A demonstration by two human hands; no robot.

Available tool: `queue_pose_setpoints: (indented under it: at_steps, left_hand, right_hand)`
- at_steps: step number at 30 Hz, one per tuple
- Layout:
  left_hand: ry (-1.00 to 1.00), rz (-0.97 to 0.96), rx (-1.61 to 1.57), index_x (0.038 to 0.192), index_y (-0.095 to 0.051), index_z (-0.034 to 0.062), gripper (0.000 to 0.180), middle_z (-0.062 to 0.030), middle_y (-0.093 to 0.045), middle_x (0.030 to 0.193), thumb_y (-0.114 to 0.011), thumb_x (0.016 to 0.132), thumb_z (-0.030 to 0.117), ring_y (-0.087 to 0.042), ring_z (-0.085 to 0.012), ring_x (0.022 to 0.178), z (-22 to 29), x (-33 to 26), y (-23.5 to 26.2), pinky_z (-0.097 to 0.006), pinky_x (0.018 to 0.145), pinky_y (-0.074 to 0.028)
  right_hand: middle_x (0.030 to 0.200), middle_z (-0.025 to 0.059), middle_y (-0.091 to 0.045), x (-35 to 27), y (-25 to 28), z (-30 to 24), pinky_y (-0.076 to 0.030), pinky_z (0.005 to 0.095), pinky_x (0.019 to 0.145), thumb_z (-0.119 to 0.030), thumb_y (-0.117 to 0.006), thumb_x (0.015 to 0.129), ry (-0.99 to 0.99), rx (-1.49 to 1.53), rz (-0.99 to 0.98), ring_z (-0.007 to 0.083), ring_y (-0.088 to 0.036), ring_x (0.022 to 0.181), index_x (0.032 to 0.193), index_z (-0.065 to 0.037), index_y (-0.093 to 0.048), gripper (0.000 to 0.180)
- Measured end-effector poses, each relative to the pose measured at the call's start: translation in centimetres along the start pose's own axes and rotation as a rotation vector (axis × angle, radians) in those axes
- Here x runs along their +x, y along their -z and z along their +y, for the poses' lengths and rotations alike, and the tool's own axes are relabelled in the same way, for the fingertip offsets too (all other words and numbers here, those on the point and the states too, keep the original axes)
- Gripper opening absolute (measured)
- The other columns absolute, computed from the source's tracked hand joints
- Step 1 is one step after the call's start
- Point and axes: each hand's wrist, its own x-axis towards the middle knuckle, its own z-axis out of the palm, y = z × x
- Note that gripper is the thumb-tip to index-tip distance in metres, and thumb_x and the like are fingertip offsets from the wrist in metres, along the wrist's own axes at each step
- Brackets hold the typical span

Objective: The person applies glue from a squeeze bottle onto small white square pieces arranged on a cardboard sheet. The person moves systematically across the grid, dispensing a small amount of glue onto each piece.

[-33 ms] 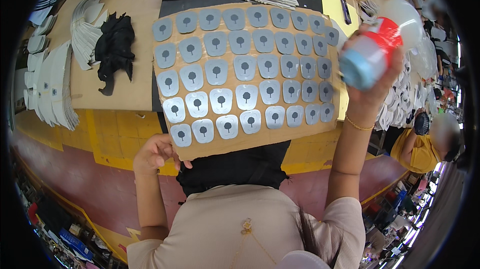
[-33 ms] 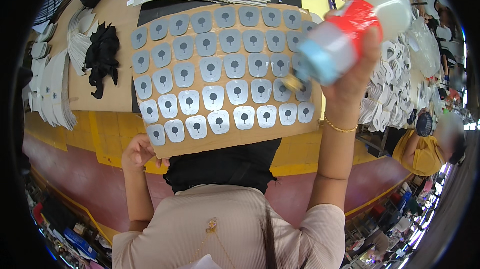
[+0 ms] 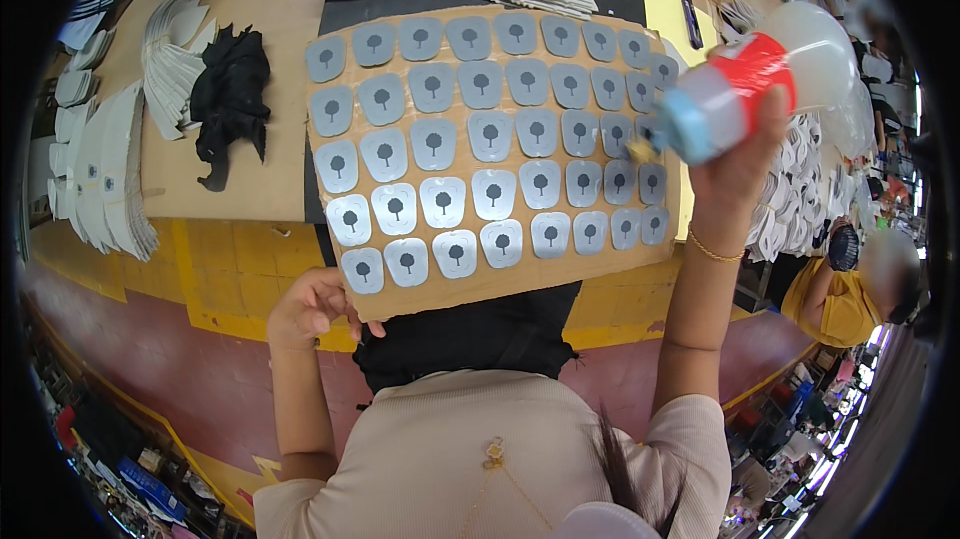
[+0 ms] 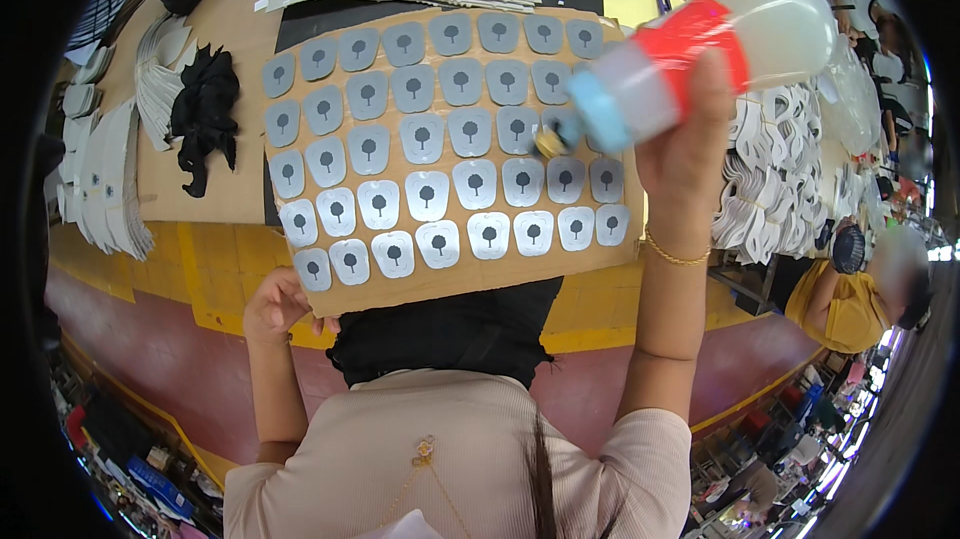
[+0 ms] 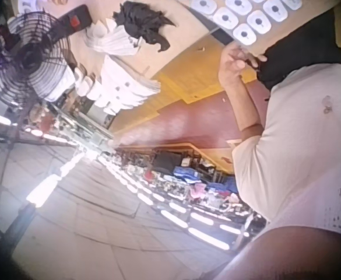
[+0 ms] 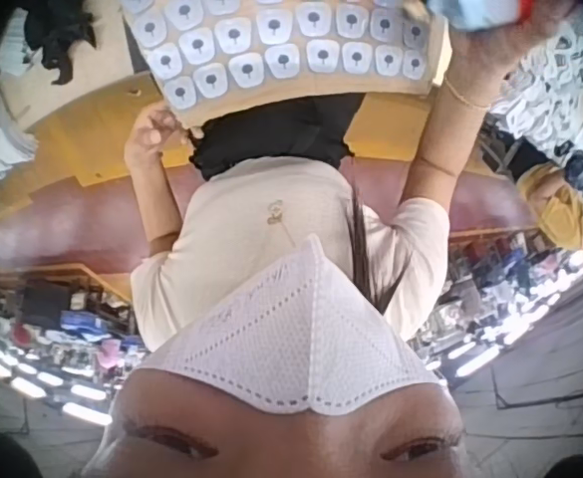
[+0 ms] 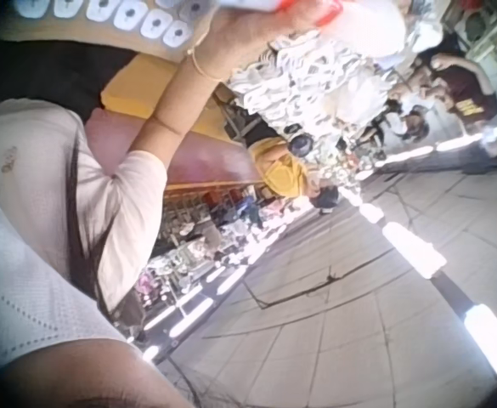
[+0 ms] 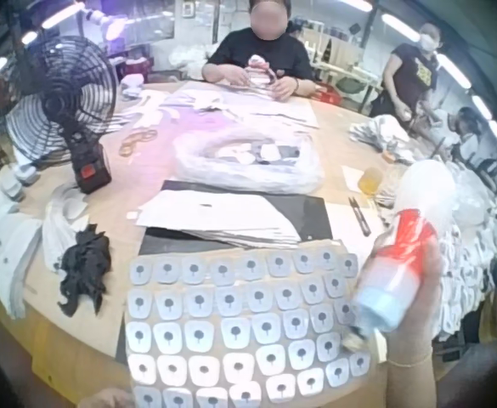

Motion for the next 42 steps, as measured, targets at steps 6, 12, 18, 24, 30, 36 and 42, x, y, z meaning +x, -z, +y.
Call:
queue_pose_setpoints:
  at_steps: [6, 12, 18, 24, 30, 36, 42]
  left_hand:
    - [-0.007, -0.005, -0.015, 0.102, -0.052, -0.0129, 0.067, -0.0217, -0.062, 0.082, -0.072, 0.060, 0.035, -0.065, -0.0297, 0.072, 0.0, 0.0, 0.2, -0.027, 0.052, -0.053]
    - [-0.032, -0.029, -0.038, 0.103, -0.052, -0.0133, 0.066, -0.0223, -0.062, 0.083, -0.073, 0.060, 0.032, -0.065, -0.0307, 0.073, -0.2, 0.4, 1.0, -0.026, 0.053, -0.053]
    - [-0.041, -0.022, -0.051, 0.106, -0.050, -0.0140, 0.069, -0.0219, -0.062, 0.084, -0.073, 0.060, 0.032, -0.065, -0.0310, 0.073, -0.2, 0.4, 0.9, -0.026, 0.053, -0.053]
    - [-0.016, -0.009, -0.054, 0.106, -0.050, -0.0142, 0.070, -0.0223, -0.062, 0.083, -0.073, 0.058, 0.031, -0.065, -0.0310, 0.072, 0.1, 0.4, 0.9, -0.026, 0.052, -0.053]
    - [-0.011, -0.003, -0.050, 0.105, -0.051, -0.0139, 0.070, -0.0228, -0.062, 0.084, -0.073, 0.057, 0.033, -0.065, -0.0305, 0.072, -0.1, 0.2, 1.1, -0.026, 0.052, -0.053]
    - [-0.024, -0.009, -0.050, 0.107, -0.050, -0.0139, 0.071, -0.0231, -0.062, 0.086, -0.073, 0.058, 0.033, -0.065, -0.0307, 0.073, -0.3, -0.1, 1.3, -0.027, 0.053, -0.053]
    - [-0.028, -0.010, -0.056, 0.106, -0.051, -0.0131, 0.070, -0.0226, -0.062, 0.086, -0.073, 0.058, 0.032, -0.065, -0.0308, 0.072, -0.5, 0.1, 1.2, -0.026, 0.052, -0.053]
  right_hand:
    - [0.092, 0.0075, -0.060, -0.9, -1.4, 1.5, -0.047, 0.0263, 0.073, -0.022, -0.073, 0.072, 0.181, -0.388, -0.106, 0.0146, -0.058, 0.081, 0.102, 0.001, -0.054, 0.043]
    - [0.091, 0.0085, -0.060, -0.3, -2.8, 1.3, -0.048, 0.0270, 0.071, -0.022, -0.075, 0.070, 0.235, -0.535, -0.240, 0.0150, -0.058, 0.081, 0.099, 0.001, -0.055, 0.042]
    - [0.091, 0.0082, -0.060, -0.1, -2.1, 1.8, -0.047, 0.0262, 0.071, -0.024, -0.075, 0.070, 0.100, -0.388, -0.207, 0.0145, -0.058, 0.080, 0.100, 0.002, -0.055, 0.044]
    - [0.088, 0.0073, -0.061, -0.1, -2.9, 2.0, -0.047, 0.0258, 0.069, -0.028, -0.073, 0.072, 0.175, -0.452, -0.176, 0.0143, -0.058, 0.079, 0.098, 0.002, -0.056, 0.043]
    - [0.087, 0.0068, -0.060, -0.5, -3.6, 1.8, -0.046, 0.0257, 0.068, -0.030, -0.071, 0.072, 0.157, -0.534, -0.231, 0.0140, -0.057, 0.078, 0.098, 0.002, -0.056, 0.044]
    - [0.087, 0.0068, -0.058, -0.9, -1.8, 1.9, -0.045, 0.0255, 0.067, -0.037, -0.068, 0.073, -0.004, -0.375, -0.145, 0.0130, -0.055, 0.076, 0.096, 0.002, -0.055, 0.047]
    - [0.088, 0.0091, -0.059, -2.1, -0.9, 1.6, -0.047, 0.0267, 0.069, -0.035, -0.073, 0.069, 0.109, -0.499, -0.136, 0.0152, -0.057, 0.080, 0.101, 0.002, -0.053, 0.053]
